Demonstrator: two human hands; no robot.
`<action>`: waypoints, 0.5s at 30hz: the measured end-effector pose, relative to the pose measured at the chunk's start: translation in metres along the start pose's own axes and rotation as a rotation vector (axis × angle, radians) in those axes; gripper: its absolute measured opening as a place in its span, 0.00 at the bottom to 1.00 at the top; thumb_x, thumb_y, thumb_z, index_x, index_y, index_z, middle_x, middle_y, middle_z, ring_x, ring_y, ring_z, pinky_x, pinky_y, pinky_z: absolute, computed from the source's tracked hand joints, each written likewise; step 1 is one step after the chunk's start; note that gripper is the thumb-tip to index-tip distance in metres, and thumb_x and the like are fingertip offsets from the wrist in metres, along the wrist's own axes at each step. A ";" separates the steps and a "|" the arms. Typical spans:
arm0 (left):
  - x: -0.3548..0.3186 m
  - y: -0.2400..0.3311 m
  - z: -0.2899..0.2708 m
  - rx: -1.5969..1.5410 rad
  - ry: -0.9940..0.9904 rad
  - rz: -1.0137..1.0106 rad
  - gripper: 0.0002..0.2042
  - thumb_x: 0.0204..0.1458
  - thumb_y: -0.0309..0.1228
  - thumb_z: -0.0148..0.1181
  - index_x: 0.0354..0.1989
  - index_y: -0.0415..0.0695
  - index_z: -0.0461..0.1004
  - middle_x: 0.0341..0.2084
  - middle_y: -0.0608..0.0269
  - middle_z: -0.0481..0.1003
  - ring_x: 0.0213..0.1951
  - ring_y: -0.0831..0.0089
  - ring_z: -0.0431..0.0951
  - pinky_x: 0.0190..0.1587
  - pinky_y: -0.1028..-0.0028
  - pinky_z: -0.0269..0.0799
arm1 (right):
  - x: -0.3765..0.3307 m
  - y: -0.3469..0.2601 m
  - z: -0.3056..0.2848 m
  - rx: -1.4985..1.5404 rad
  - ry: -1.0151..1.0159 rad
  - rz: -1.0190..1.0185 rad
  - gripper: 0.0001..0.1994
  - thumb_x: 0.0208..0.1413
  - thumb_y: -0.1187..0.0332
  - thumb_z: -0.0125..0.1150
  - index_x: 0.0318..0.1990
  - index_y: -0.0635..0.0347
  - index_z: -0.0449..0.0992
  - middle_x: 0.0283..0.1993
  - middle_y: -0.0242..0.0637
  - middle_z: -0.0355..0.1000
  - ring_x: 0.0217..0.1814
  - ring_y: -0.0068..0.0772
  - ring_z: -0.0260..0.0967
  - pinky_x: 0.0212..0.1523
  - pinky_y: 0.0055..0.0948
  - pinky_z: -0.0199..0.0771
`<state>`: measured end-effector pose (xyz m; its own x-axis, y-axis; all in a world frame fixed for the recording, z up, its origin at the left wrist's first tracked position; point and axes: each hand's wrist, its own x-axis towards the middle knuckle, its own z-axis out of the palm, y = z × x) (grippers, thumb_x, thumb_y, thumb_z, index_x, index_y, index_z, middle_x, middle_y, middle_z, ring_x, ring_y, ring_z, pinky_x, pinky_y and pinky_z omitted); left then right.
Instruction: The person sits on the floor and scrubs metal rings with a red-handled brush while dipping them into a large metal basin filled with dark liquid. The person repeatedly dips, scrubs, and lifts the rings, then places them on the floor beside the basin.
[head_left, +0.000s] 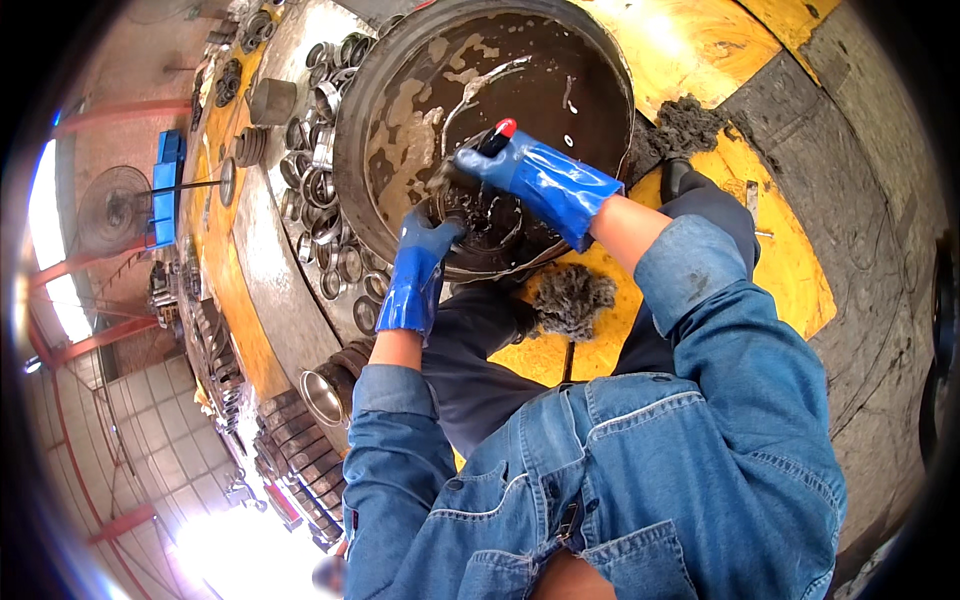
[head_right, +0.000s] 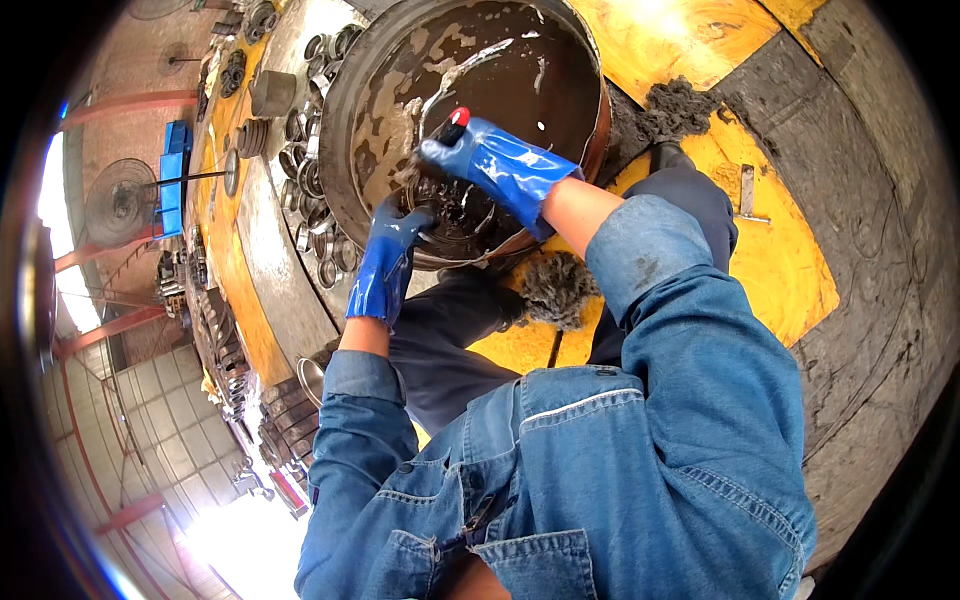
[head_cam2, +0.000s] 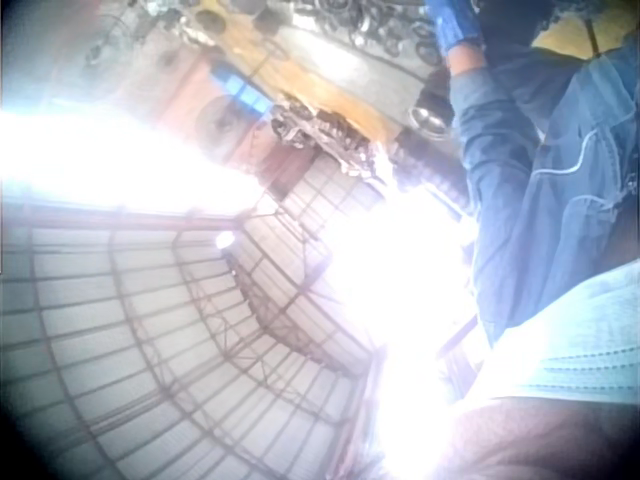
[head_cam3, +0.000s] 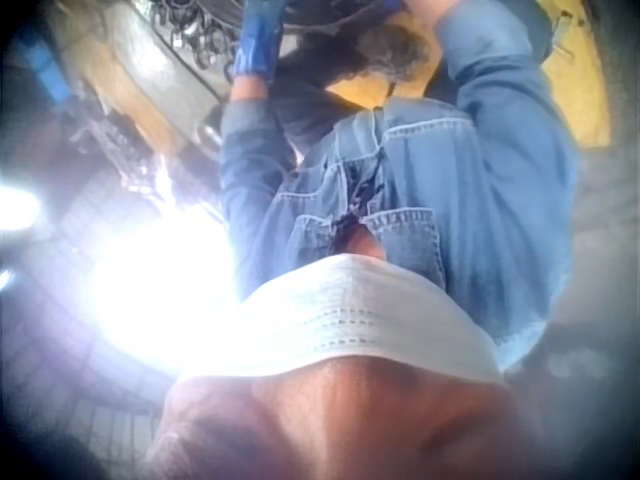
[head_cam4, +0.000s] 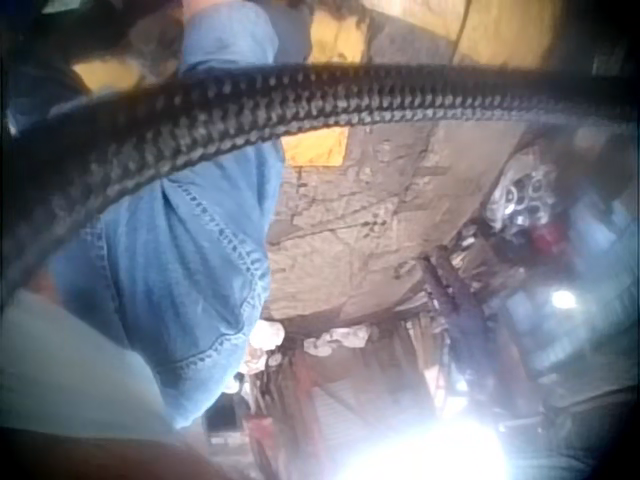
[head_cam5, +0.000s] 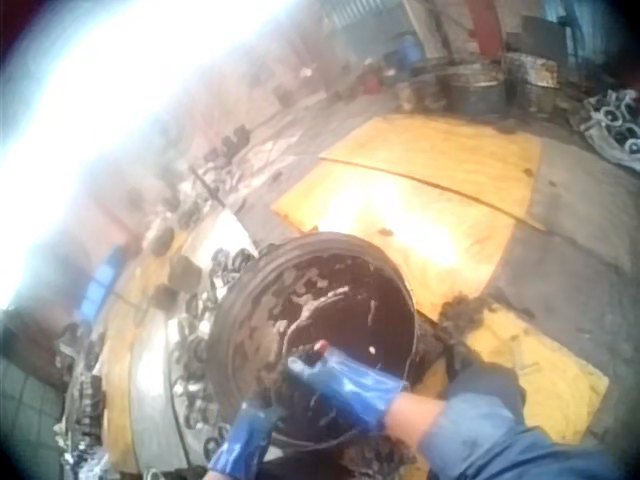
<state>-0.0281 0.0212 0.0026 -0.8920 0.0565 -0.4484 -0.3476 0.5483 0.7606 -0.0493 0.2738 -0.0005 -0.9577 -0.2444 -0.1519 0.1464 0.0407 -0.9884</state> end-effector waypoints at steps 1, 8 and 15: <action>0.001 -0.004 -0.002 -0.034 0.003 0.013 0.24 0.49 0.25 0.71 0.57 0.35 0.77 0.37 0.57 0.85 0.34 0.68 0.85 0.33 0.68 0.83 | 0.016 0.018 0.009 -0.071 0.157 -0.147 0.21 0.63 0.49 0.65 0.46 0.59 0.85 0.39 0.45 0.84 0.40 0.45 0.82 0.45 0.41 0.79; -0.004 -0.003 -0.006 -0.055 0.002 -0.037 0.24 0.49 0.23 0.70 0.56 0.35 0.77 0.39 0.57 0.84 0.37 0.69 0.84 0.36 0.68 0.82 | -0.006 -0.021 -0.004 -0.052 0.019 0.047 0.28 0.66 0.40 0.59 0.45 0.60 0.84 0.39 0.46 0.82 0.42 0.44 0.79 0.45 0.41 0.77; 0.000 0.004 -0.016 0.115 -0.028 -0.016 0.24 0.49 0.24 0.71 0.57 0.32 0.76 0.42 0.53 0.84 0.40 0.68 0.84 0.42 0.68 0.82 | 0.001 -0.014 0.012 -0.020 -0.023 0.034 0.26 0.58 0.42 0.67 0.46 0.59 0.84 0.42 0.49 0.83 0.45 0.43 0.81 0.49 0.39 0.79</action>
<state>-0.0344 0.0103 0.0125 -0.8779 0.0692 -0.4738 -0.3248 0.6412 0.6953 -0.0489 0.2612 0.0133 -0.9463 -0.2644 -0.1859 0.1737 0.0691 -0.9824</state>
